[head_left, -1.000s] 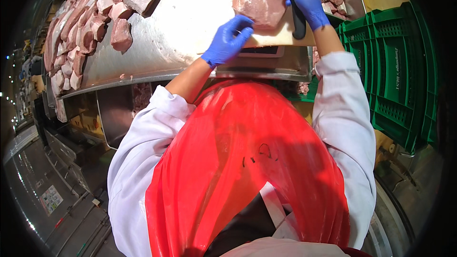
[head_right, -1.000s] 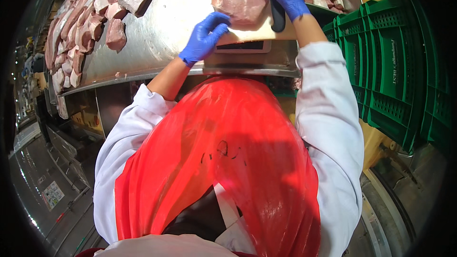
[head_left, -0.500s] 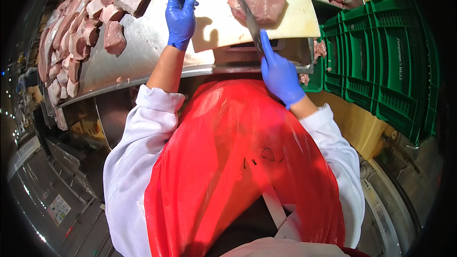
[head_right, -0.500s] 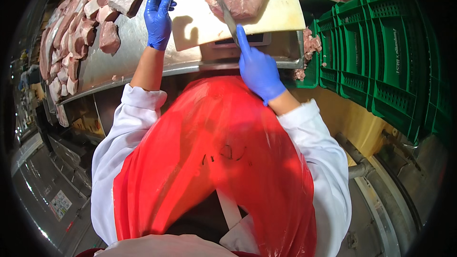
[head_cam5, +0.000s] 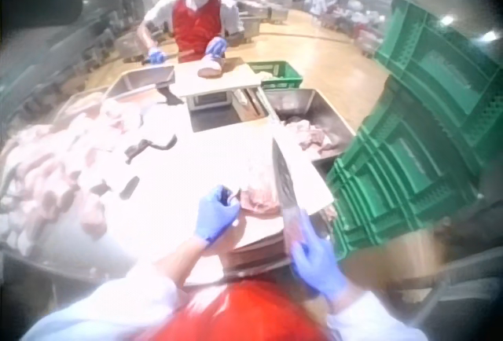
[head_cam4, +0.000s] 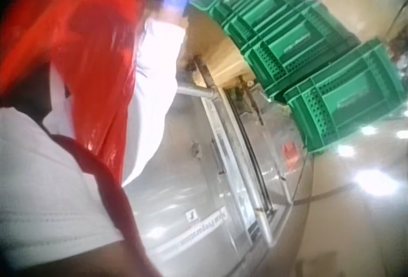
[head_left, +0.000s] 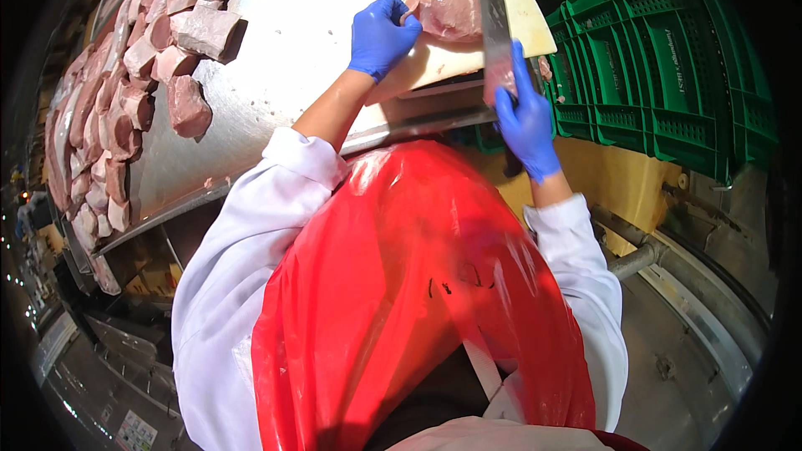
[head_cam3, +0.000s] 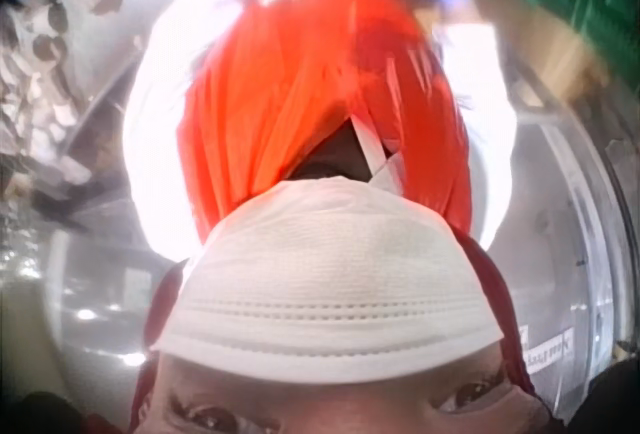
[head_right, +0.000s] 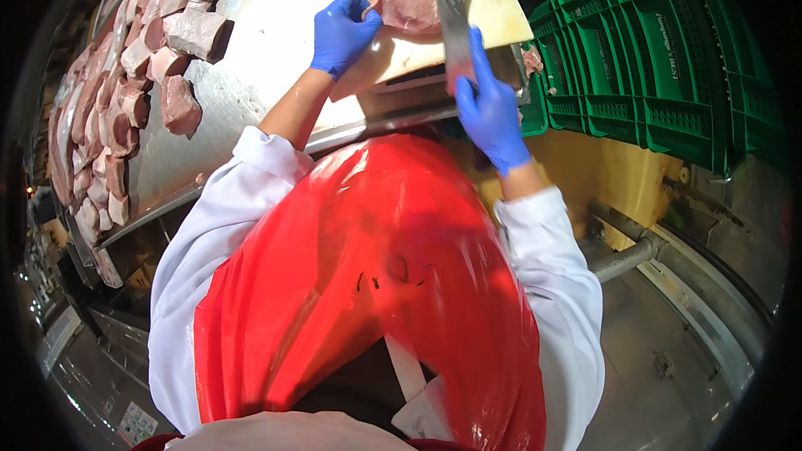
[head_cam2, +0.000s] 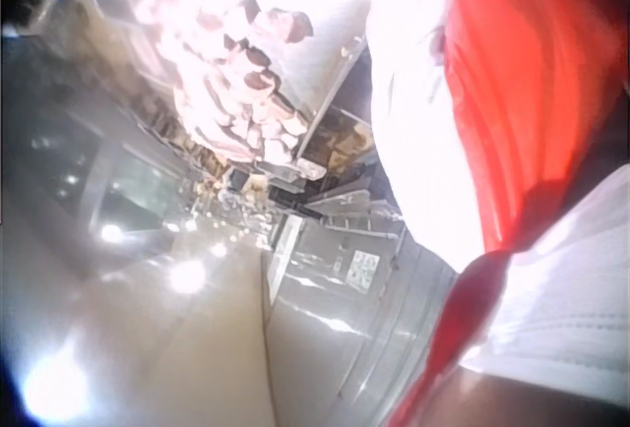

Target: The person cuts large pieces of raw meat into smaller portions using a knife on a cutting board. The person repeatedly trims fat and separates meat pieces, placing the cut portions onto a metal tray.

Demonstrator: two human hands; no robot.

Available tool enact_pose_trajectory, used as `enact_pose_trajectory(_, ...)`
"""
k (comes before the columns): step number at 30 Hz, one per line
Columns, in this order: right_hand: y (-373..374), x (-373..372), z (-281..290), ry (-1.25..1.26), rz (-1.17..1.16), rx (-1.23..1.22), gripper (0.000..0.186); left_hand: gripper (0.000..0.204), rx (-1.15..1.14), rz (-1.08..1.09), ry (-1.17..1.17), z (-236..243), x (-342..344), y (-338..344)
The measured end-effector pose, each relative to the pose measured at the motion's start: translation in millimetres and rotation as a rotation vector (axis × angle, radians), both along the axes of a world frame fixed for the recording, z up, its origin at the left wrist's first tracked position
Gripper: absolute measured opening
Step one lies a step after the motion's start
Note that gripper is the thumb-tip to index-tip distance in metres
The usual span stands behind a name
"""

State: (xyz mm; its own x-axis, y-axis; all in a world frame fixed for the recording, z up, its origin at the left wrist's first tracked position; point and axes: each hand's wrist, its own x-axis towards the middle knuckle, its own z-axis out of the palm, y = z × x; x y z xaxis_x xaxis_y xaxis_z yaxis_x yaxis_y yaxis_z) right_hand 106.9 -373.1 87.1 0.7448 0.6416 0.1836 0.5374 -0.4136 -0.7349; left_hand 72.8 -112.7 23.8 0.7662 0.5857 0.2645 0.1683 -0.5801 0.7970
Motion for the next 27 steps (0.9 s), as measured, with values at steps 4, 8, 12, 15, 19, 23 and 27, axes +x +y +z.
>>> enact_pose_trajectory(4,97.2,6.7,-13.1,-0.126,-0.121,-0.053,0.067,0.022,-0.219,-0.053,0.026,4.5,-6.4,10.1)
enact_pose_trajectory(8,130.5,-3.0,-17.3,-0.210,-0.163,-0.414,0.074,0.023,-0.259,-0.119,0.045,5.8,-4.4,12.0)
enact_pose_trajectory(12,99.7,-74.7,4.5,-0.104,-0.038,-0.676,0.076,0.026,-0.317,-0.118,0.008,-8.0,-2.0,37.2)
enact_pose_trajectory(15,59.8,-122.7,30.9,0.028,-0.037,-0.812,0.077,0.045,-0.492,-0.081,-0.003,-12.6,-3.0,77.9)
enact_pose_trajectory(19,-4.3,-140.8,47.2,0.224,-0.136,-0.412,0.075,0.003,-0.537,-0.208,-0.451,10.2,-1.2,121.7)
enact_pose_trajectory(23,-26.4,-140.9,46.9,0.427,-0.435,0.037,0.072,0.007,-0.622,-0.493,-0.675,118.3,9.3,99.8)
enact_pose_trajectory(27,-45.5,-109.7,36.1,0.436,-0.534,0.383,0.072,0.012,-0.421,-0.775,-0.557,164.9,81.6,35.5)
